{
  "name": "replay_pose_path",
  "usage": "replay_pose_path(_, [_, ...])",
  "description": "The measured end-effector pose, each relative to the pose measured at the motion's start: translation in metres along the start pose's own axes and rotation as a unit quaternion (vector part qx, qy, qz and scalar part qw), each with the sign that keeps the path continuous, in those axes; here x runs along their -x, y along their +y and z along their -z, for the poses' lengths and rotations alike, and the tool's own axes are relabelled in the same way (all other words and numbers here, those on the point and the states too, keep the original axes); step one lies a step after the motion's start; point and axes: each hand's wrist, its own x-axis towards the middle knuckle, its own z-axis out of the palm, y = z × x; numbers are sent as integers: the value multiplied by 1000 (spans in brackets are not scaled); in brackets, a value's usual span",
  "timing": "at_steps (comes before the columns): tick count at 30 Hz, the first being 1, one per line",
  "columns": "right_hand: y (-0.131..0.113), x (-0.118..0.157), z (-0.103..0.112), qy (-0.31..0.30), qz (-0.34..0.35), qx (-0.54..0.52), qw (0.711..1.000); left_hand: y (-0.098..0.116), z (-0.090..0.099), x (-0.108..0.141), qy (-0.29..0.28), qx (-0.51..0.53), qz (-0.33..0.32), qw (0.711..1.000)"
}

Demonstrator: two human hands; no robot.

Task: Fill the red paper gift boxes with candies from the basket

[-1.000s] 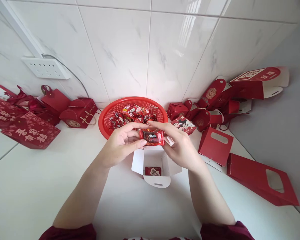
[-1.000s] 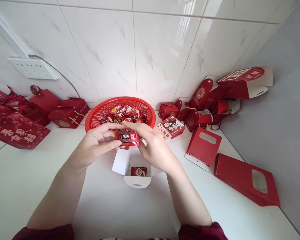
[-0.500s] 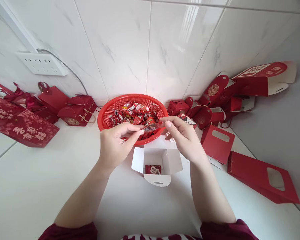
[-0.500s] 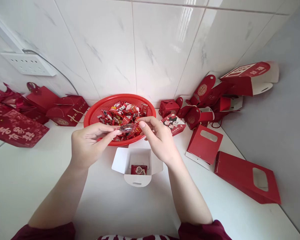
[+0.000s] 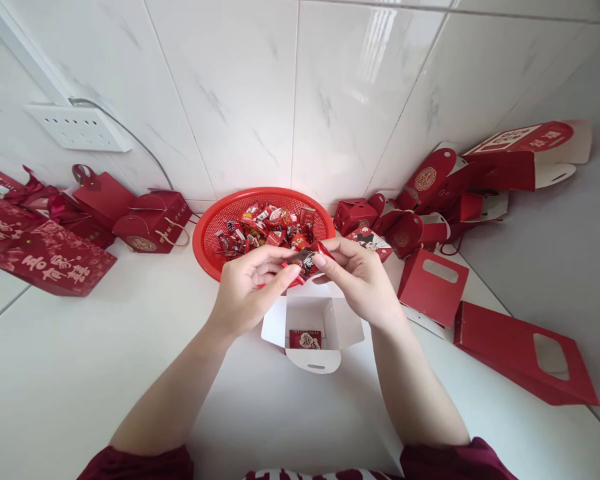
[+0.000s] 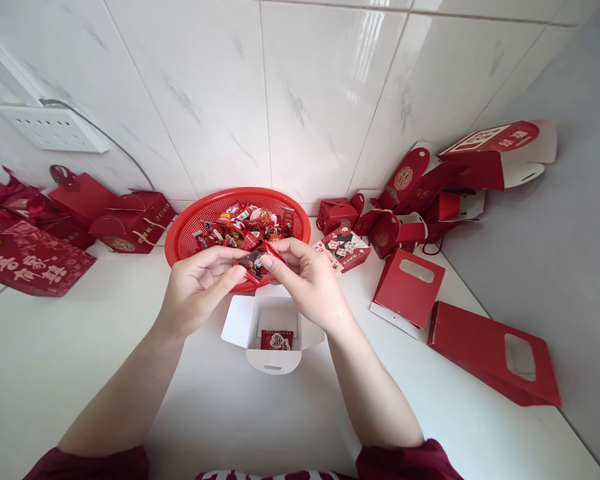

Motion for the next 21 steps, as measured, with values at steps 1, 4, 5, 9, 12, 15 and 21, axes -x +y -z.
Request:
replay_pose_path(1, [0,0,-1,-1,7,7,1000,1,1,-1,-16,22,43,999])
replay_pose_path(4, [0,-1,-3,0,29,35,999,3,6,-3,-39,44,108,992])
replay_pose_path(5, [-1,-1,-3,-2,30,39,999,3,8,-4,-45,46,117,991])
replay_pose_path(9, [-4,-3,-2,-28,-7,-8,1000,1,12,-6,-67,52,139,987])
replay_pose_path(12, [-4,-4,-1,-37,-26,-36,998,-1,12,-7,-70,52,145,986])
replay_pose_path(15, [-2,-3,-1,-43,-32,-39,998,-2,11,-8,-71,50,149,985])
replay_pose_path(21, [-1,1,14,-57,-20,-2,998,0,17,-10,-96,-5,128,987])
